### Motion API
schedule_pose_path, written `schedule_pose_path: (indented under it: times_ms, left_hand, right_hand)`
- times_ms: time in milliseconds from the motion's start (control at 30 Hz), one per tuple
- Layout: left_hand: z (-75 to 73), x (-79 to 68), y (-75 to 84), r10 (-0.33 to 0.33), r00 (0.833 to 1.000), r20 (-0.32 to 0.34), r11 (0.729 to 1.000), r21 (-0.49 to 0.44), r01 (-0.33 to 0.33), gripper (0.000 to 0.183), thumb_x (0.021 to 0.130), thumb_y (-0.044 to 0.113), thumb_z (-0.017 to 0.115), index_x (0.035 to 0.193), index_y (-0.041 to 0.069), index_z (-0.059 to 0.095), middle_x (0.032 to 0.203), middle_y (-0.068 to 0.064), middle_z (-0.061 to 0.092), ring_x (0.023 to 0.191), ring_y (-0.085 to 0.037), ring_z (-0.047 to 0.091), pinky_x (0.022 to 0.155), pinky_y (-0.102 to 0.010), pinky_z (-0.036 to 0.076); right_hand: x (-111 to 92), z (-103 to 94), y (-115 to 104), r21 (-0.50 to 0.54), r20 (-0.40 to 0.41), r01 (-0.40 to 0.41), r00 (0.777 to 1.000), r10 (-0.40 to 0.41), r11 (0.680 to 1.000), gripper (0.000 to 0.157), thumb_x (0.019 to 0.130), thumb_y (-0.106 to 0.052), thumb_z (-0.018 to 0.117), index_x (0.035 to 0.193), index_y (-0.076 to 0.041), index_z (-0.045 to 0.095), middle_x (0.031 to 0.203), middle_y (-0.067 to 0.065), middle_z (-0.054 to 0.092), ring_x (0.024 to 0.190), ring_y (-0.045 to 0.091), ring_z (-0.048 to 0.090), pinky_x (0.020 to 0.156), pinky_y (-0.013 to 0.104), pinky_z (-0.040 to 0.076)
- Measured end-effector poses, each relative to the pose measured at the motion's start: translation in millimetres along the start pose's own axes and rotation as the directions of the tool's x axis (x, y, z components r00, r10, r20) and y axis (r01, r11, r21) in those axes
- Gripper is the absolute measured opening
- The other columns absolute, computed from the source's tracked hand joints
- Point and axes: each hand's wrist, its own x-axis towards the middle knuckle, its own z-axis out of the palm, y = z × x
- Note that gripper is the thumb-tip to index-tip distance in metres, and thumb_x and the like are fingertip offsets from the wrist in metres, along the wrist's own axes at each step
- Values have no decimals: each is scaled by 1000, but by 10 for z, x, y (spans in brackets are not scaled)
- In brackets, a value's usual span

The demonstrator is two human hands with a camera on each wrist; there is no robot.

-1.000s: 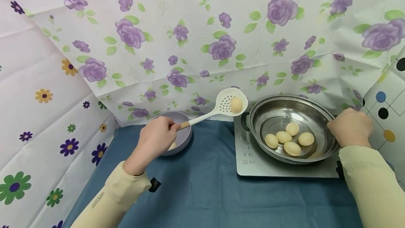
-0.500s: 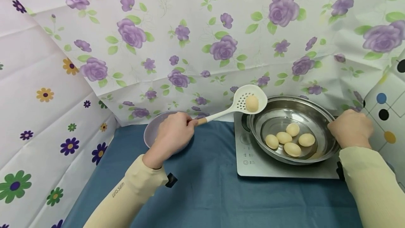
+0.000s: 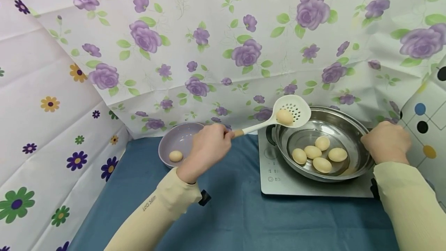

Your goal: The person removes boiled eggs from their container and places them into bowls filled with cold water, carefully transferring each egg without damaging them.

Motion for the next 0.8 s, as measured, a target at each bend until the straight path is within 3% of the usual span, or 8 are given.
schedule_pose_path:
  times_ms: [233,533,800]
  left_hand:
    - [157,52,106,15,999,-30,997,82,-13,34,93,38,55,65,18,60,47,1,48,35,-15,42,30,-26,27]
    - [345,107,212,39,999,-32,995,94,-36,31,93,37,55,69,19,64,46,1,46,35,-15,40,31,-27,27]
    - [473,129,254,42,998,-56,985,167,-32,29,92,39,56,74,19,67,44,1,47,34,-15,40,30,-28,28]
  right_hand:
    - [8,-1,-5,-7,0,-8,1000,8,1000,60,82,-31,59,101,25,50,91,41,52,73,47,55,43,42,45]
    - [-1,-4,-3,2,8,-5,1000,5,1000,58,82,-30,59,99,25,51,83,39,53,68,45,56,42,40,45]
    - [-3,-14,0,17,6,-10,1000,10,1000,55,82,-29,58,96,23,51,80,38,52,66,44,56,41,40,44]
